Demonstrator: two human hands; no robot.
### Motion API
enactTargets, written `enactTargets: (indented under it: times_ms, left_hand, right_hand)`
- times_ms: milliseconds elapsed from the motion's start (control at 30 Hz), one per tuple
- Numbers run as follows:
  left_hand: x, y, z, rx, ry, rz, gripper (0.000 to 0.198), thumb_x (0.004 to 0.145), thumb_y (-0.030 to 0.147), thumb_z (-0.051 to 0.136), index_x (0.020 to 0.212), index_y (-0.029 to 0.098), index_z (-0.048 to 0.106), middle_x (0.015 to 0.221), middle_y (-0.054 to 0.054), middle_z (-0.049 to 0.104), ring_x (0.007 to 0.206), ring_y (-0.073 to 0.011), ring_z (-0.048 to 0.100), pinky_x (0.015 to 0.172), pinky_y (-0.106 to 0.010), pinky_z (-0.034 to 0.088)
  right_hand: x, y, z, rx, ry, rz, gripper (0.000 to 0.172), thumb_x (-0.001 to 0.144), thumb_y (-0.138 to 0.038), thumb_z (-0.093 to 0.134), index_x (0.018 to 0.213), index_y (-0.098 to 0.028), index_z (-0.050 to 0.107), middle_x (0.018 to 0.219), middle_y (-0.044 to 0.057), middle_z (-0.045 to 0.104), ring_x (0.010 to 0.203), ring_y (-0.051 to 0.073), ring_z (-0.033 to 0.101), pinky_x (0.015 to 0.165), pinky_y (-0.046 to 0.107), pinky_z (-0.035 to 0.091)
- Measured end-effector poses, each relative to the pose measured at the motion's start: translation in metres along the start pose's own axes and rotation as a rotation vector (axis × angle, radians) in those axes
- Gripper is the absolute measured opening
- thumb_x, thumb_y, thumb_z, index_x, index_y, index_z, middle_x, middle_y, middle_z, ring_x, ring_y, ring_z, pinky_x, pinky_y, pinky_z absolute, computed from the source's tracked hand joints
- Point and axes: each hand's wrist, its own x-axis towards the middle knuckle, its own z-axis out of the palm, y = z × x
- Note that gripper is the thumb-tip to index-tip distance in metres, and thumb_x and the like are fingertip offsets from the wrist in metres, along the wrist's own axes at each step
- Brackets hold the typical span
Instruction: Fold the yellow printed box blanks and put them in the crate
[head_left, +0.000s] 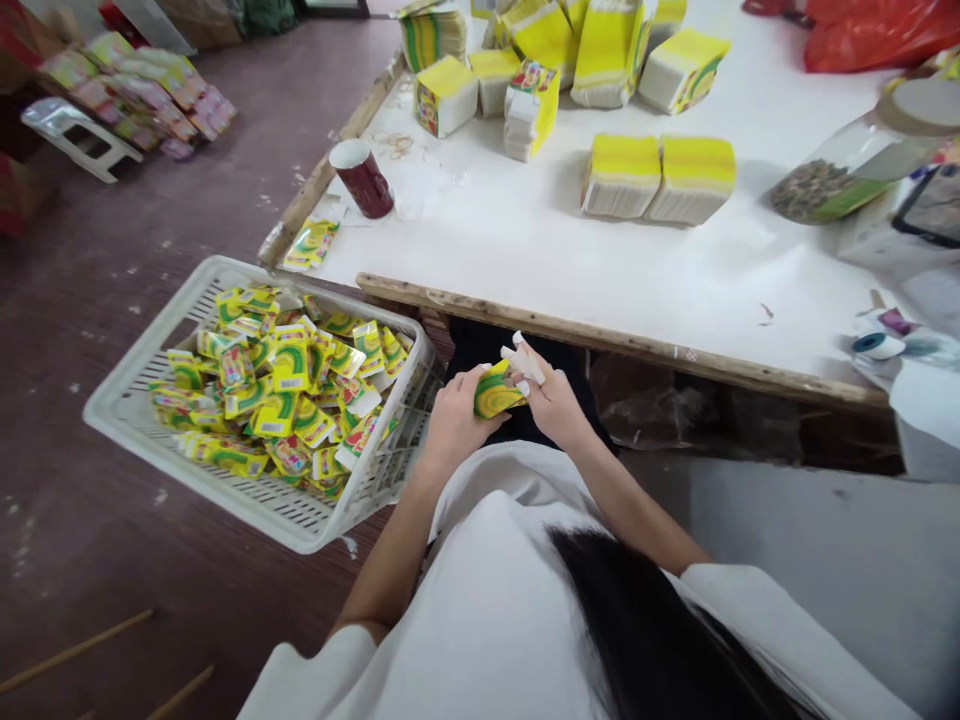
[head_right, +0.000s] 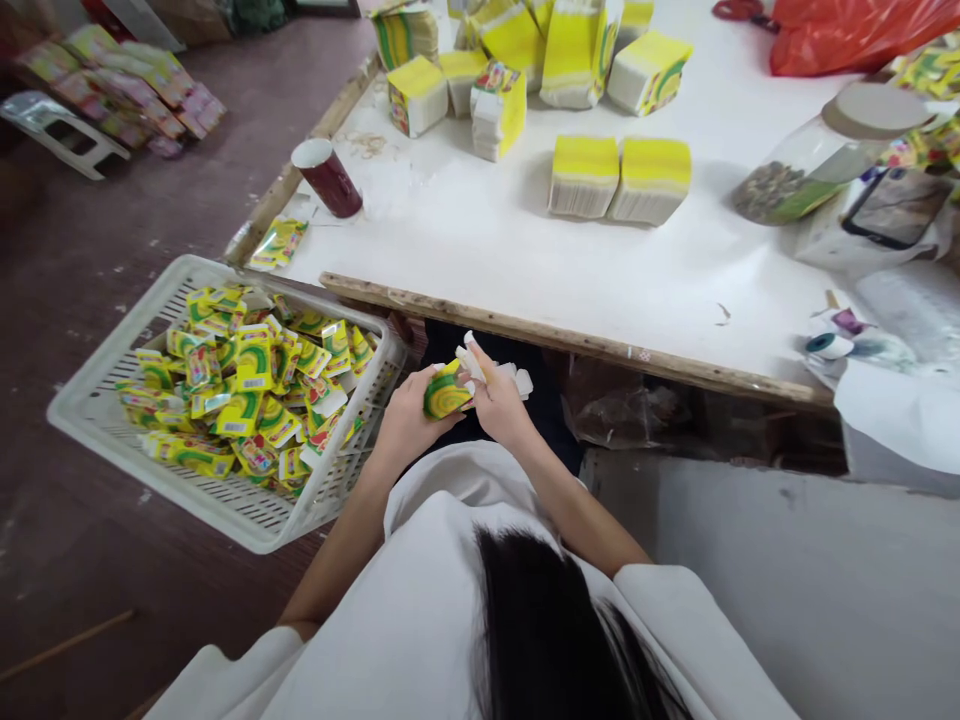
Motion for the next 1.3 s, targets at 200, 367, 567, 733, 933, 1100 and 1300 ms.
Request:
enactTargets:
  times_ms: [200, 367, 567, 733, 933, 1100, 1300]
  left_hand:
    - [0.004, -0.003, -0.017, 0.054, 0.018, 0.035, 0.057, 0.071, 0.026, 0.078, 0.124, 0.02, 0.057, 0.113, -0.011, 0.07, 0.105, -0.03, 0.068, 0.094, -0.043, 0.054]
    - [0.017, -0.001, -0.028, -0.032, 0.009, 0.032, 0.071, 0.067, 0.036, 0.084, 0.129, 0.02, 0.055, 0.119, -0.013, 0.07, 0.108, -0.0309, 0.069, 0.096, -0.045, 0.055]
    - [0.022, 0.006, -0.035, -0.03, -0.062, 0.057, 0.058, 0.066, 0.038, 0.084, 0.117, 0.021, 0.061, 0.112, -0.011, 0.072, 0.104, -0.031, 0.069, 0.093, -0.044, 0.056]
    - [0.018, 0.003, -0.023, -0.231, 0.109, -0.046, 0.062, 0.063, 0.036, 0.086, 0.118, 0.022, 0.06, 0.116, -0.01, 0.07, 0.109, -0.0309, 0.067, 0.099, -0.046, 0.052]
    - [0.013, -0.028, -0.022, -1.168, 0.793, -0.486, 0.065, 0.082, 0.084, 0.043, 0.114, 0.029, 0.054, 0.13, -0.008, 0.061, 0.12, -0.0235, 0.062, 0.098, -0.041, 0.055]
    - [0.017, -0.022, -0.017, -1.293, 0.644, -0.722, 0.045, 0.093, 0.064, 0.048, 0.111, 0.024, 0.056, 0.141, -0.015, 0.054, 0.128, -0.0235, 0.058, 0.101, -0.04, 0.053]
    - [0.017, -0.019, -0.007, -1.235, 0.578, -0.655, 0.037, 0.083, 0.047, 0.07, 0.11, 0.025, 0.055, 0.13, -0.012, 0.06, 0.113, -0.0192, 0.064, 0.093, -0.036, 0.054]
  right_hand:
    - [-0.001, 0.0, 0.013, -0.164, -0.17, -0.217, 0.066, 0.089, -0.02, 0.054, 0.153, -0.018, 0.04, 0.162, 0.018, 0.034, 0.136, 0.033, 0.052, 0.105, 0.049, 0.051]
    - [0.008, 0.001, -0.01, -0.198, -0.227, -0.284, 0.041, 0.092, -0.014, 0.051, 0.128, -0.028, 0.068, 0.159, 0.011, 0.041, 0.135, 0.029, 0.054, 0.104, 0.044, 0.051]
    - [0.014, -0.001, -0.024, -0.151, -0.337, -0.314, 0.037, 0.083, -0.008, 0.059, 0.116, -0.024, 0.068, 0.149, 0.014, 0.05, 0.135, 0.031, 0.053, 0.107, 0.052, 0.046]
    - [0.012, 0.003, -0.004, 0.063, -0.165, -0.231, 0.075, 0.081, -0.015, 0.064, 0.149, -0.021, 0.032, 0.149, 0.019, 0.047, 0.132, 0.029, 0.054, 0.102, 0.047, 0.05]
    - [0.011, 0.029, -0.017, -0.405, -0.096, -0.002, 0.03, 0.082, -0.017, 0.07, 0.111, -0.017, 0.064, 0.114, 0.014, 0.066, 0.107, 0.029, 0.062, 0.096, 0.044, 0.049]
    - [0.009, 0.04, -0.006, -0.772, -0.1, 0.072, 0.028, 0.077, -0.024, 0.081, 0.101, -0.018, 0.067, 0.111, 0.015, 0.062, 0.1, 0.032, 0.057, 0.085, 0.041, 0.048]
    - [0.01, 0.039, 0.0, -0.746, -0.138, 0.074, 0.022, 0.079, -0.018, 0.077, 0.098, -0.018, 0.066, 0.11, 0.016, 0.063, 0.102, 0.032, 0.056, 0.088, 0.041, 0.046]
